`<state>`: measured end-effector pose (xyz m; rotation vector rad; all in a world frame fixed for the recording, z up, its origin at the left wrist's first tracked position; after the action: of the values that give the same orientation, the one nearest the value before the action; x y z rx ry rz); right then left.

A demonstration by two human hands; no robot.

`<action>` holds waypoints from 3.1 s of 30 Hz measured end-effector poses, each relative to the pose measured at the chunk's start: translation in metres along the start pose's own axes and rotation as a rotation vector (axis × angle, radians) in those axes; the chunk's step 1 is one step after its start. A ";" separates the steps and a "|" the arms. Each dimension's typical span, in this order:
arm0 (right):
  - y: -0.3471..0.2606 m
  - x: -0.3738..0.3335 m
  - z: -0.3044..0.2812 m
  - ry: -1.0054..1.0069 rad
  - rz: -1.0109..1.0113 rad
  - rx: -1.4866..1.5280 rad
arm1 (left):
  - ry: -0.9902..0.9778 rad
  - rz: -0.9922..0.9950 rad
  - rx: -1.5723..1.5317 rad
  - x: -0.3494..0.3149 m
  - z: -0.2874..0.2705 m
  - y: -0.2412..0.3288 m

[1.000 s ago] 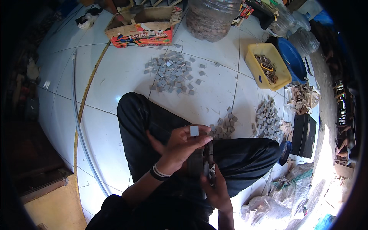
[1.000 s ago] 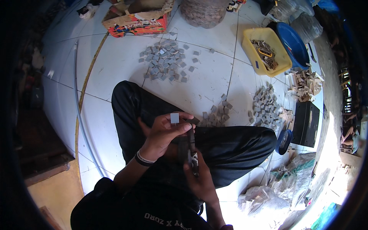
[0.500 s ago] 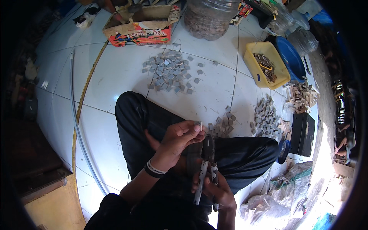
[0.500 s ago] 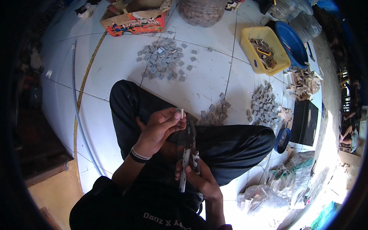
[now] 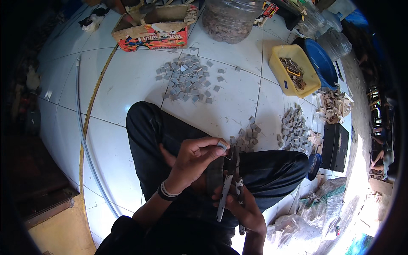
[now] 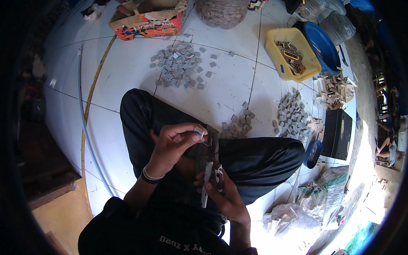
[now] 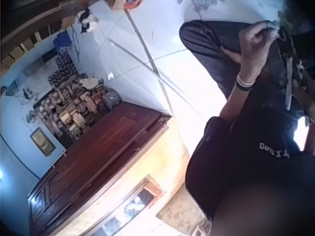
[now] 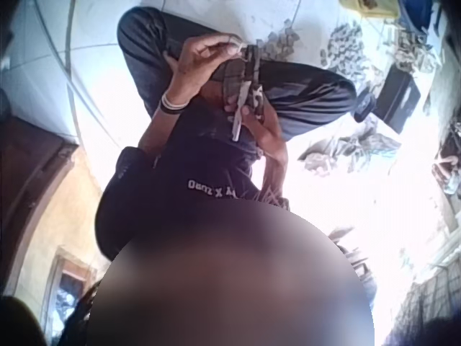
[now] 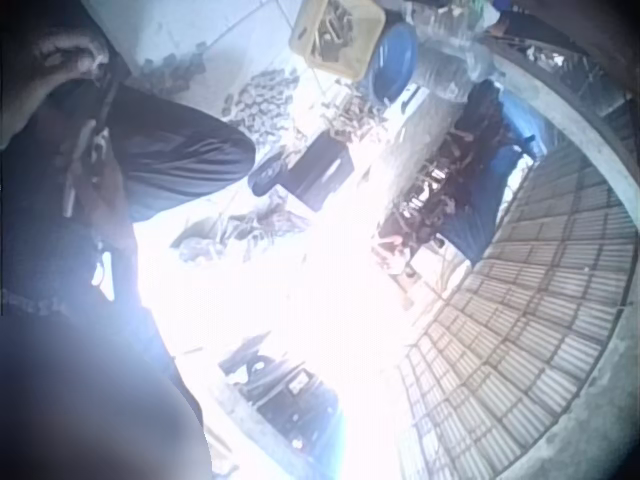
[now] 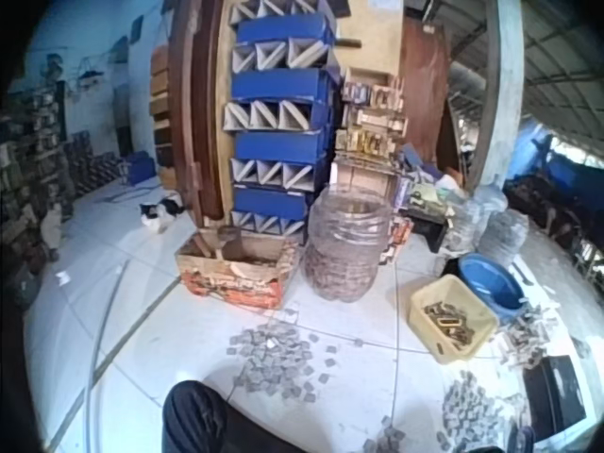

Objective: The person sits on the floor and repeatedly picks up small gray rectangular components, trims them with pliers, and places them back on the floor. A black cat walks through the scene briefly.

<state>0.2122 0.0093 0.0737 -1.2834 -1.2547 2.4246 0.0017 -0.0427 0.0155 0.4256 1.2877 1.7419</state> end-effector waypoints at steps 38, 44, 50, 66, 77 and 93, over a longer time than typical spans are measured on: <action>0.065 -0.001 -0.037 0.222 0.112 -0.326 | -0.077 -0.026 0.013 0.029 -0.020 -0.027; 0.059 -0.007 -0.041 0.305 0.170 -0.050 | 0.531 -0.017 0.106 0.112 -0.059 -0.086; 0.072 -0.014 -0.050 0.309 0.184 -0.077 | 0.206 0.487 0.781 0.129 -0.033 -0.152; 0.069 -0.010 -0.057 0.285 0.201 -0.063 | -0.634 0.754 1.326 0.193 0.014 -0.187; 0.066 0.002 -0.070 0.209 0.241 0.016 | -0.812 1.482 1.348 0.139 0.031 -0.228; 0.070 0.007 -0.076 0.173 0.223 0.010 | -0.517 1.076 1.802 0.157 0.049 -0.213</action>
<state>0.2810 0.0140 -0.0034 -1.6706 -1.1060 2.3916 0.0494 0.1246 -0.1895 2.6793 2.0111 0.3726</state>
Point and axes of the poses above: each hand's wrist, its own x-axis towards the middle knuckle, its own z-axis out of the palm, y = z × x, the point moved 1 cm from there along x, towards the middle knuckle, and after that the axes turned 8 degrees about y, right-handed, at the moved point
